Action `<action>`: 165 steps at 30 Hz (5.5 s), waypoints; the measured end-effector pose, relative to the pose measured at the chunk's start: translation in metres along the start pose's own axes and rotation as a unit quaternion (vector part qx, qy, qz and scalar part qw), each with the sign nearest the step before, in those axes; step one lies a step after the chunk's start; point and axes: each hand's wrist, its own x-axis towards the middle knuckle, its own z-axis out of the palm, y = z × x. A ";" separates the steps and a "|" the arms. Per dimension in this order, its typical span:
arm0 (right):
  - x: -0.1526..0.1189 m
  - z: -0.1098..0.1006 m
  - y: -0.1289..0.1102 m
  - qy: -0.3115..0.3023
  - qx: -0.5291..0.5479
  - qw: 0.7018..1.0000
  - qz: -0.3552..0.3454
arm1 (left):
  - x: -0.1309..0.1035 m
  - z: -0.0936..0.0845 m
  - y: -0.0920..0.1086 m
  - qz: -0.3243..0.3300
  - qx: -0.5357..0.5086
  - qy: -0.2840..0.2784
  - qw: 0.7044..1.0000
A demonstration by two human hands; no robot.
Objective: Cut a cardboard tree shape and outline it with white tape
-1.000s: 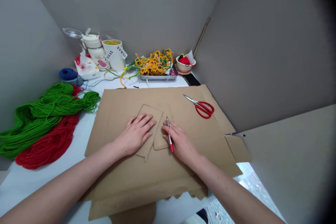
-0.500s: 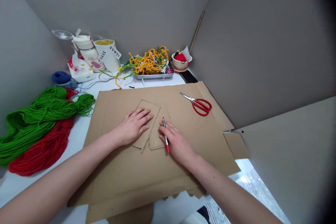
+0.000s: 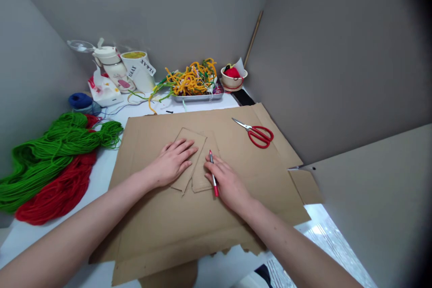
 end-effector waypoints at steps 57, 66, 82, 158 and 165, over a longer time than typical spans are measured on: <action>-0.001 0.001 0.001 0.008 0.006 1.000 0.002 | 0.003 0.004 -0.003 0.030 -0.009 0.005 1.000; -0.001 0.000 0.001 0.009 0.012 1.000 0.002 | 0.006 -0.001 -0.010 0.049 -0.018 -0.017 0.998; -0.002 0.000 0.000 0.009 0.023 1.000 0.005 | 0.006 -0.002 -0.015 0.061 -0.026 -0.026 0.997; 0.024 0.006 -0.010 0.162 0.222 0.942 0.192 | 0.007 0.003 -0.014 0.049 -0.033 0.007 0.998; 0.024 0.007 -0.010 0.168 0.221 0.942 0.190 | 0.008 0.006 -0.016 0.050 -0.025 0.011 0.998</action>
